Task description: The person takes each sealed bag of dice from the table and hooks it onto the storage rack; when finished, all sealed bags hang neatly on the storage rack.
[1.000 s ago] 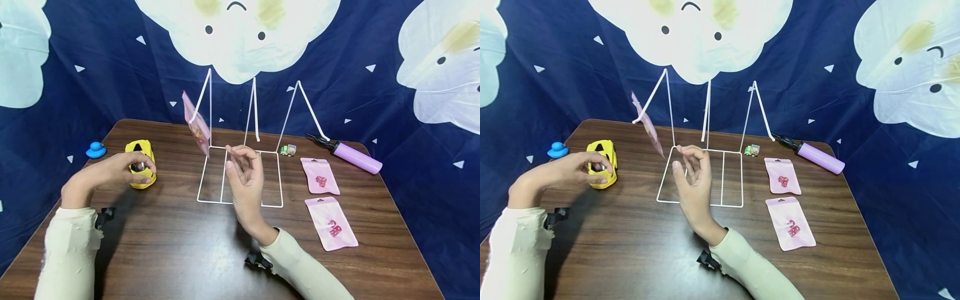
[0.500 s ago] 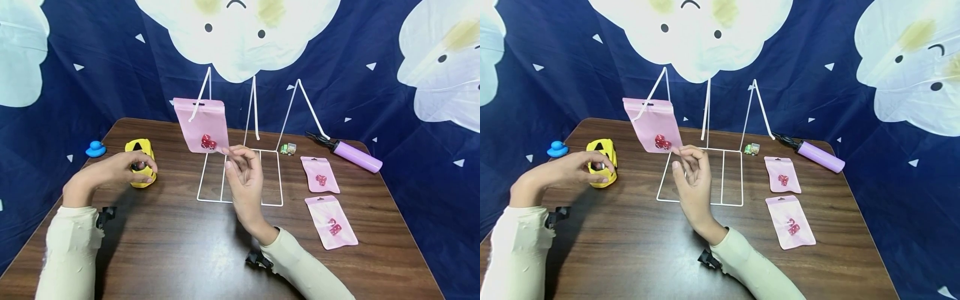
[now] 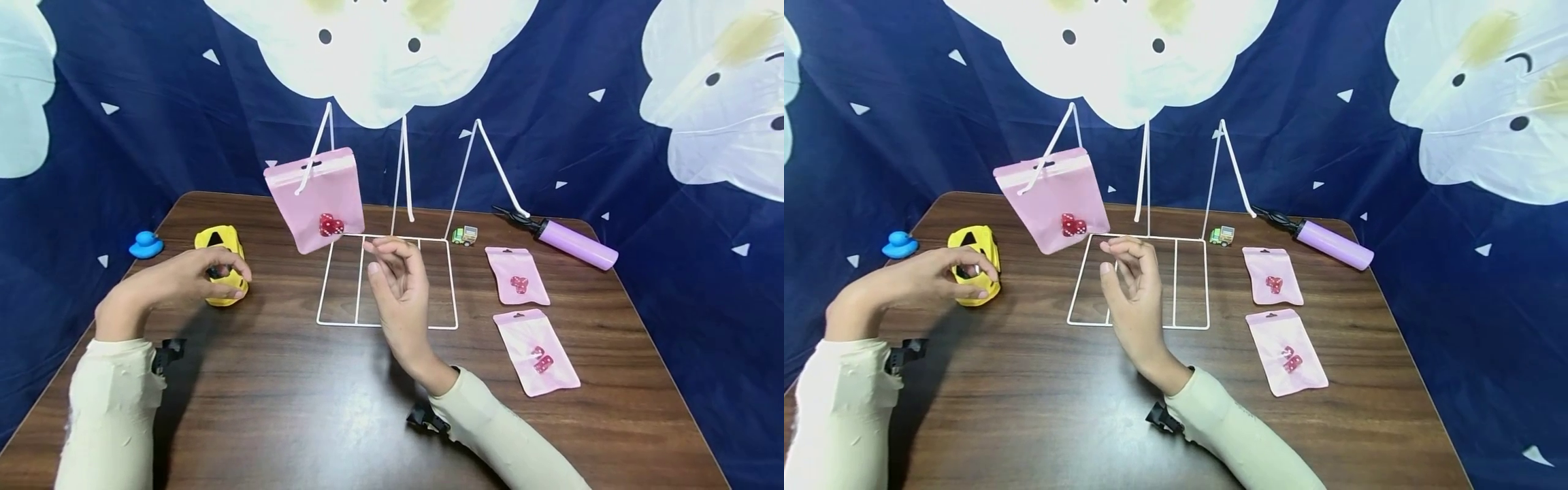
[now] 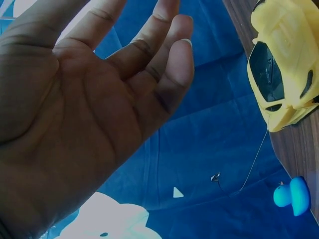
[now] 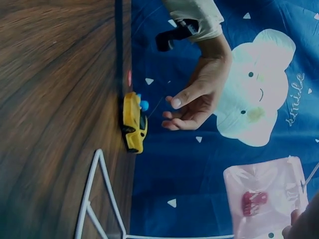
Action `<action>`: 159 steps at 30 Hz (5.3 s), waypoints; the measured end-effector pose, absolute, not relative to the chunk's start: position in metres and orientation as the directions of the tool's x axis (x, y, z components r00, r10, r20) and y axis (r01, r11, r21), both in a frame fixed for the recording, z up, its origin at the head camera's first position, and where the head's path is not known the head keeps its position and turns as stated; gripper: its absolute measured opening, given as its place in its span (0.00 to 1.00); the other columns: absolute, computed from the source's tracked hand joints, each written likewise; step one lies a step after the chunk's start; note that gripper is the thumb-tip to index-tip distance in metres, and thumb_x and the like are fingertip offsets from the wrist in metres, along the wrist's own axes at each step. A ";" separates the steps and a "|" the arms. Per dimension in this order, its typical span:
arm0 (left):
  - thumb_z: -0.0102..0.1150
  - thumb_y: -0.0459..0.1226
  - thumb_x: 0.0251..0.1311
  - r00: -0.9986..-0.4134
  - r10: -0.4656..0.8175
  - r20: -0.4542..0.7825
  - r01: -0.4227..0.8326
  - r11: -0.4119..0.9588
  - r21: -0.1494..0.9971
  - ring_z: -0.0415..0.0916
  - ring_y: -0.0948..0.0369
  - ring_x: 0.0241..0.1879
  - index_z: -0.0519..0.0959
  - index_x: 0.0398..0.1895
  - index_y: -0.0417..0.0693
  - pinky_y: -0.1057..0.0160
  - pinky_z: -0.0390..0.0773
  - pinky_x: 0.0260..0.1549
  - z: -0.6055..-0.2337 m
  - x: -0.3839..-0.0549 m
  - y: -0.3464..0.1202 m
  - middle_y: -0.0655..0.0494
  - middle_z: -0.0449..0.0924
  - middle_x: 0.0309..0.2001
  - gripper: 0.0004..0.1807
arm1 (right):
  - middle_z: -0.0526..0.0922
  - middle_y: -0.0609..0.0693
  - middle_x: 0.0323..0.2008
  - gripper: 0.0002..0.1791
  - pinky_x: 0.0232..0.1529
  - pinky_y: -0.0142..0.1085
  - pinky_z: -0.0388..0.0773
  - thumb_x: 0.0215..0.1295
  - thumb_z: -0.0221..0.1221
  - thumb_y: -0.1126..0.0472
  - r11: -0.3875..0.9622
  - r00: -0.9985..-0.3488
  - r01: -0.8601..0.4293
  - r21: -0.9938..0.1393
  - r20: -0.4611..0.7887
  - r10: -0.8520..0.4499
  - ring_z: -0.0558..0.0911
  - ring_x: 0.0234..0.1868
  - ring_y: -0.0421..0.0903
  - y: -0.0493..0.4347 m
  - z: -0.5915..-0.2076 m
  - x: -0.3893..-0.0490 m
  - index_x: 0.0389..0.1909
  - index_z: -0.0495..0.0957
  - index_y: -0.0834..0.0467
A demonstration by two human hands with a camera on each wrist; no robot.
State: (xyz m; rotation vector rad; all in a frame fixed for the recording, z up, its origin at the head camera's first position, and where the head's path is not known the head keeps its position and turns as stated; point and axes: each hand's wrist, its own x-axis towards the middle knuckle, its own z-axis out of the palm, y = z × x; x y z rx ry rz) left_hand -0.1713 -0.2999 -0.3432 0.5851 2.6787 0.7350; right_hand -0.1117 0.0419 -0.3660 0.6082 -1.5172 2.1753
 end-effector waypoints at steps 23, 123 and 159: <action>0.76 0.37 0.66 -0.801 0.577 -0.160 0.379 0.696 0.610 0.79 0.51 0.51 0.86 0.51 0.46 0.46 0.80 0.54 -0.365 -0.183 -0.271 0.52 0.86 0.52 0.14 | 0.78 0.59 0.61 0.17 0.70 0.44 0.75 0.75 0.56 0.75 -0.187 -0.886 -0.464 -0.866 0.455 0.092 0.81 0.61 0.46 0.081 -0.386 -0.115 0.60 0.69 0.77; 0.76 0.29 0.59 -0.704 0.697 -0.138 0.498 0.623 0.603 0.75 0.62 0.36 0.88 0.34 0.50 0.61 0.77 0.40 -0.420 -0.190 -0.195 0.63 0.80 0.33 0.07 | 0.86 0.36 0.43 0.17 0.53 0.22 0.76 0.75 0.58 0.76 0.220 -0.911 -0.061 -0.973 0.145 0.386 0.84 0.51 0.36 0.280 -0.425 -0.084 0.62 0.78 0.74; 0.76 0.30 0.60 -0.701 0.701 -0.136 0.500 0.617 0.607 0.74 0.62 0.37 0.87 0.34 0.50 0.61 0.76 0.40 -0.422 -0.192 -0.195 0.63 0.79 0.34 0.07 | 0.85 0.64 0.60 0.23 0.44 0.21 0.76 0.79 0.60 0.68 0.455 -0.946 0.222 -0.862 -0.077 0.315 0.78 0.44 0.24 0.346 -0.433 -0.055 0.70 0.75 0.70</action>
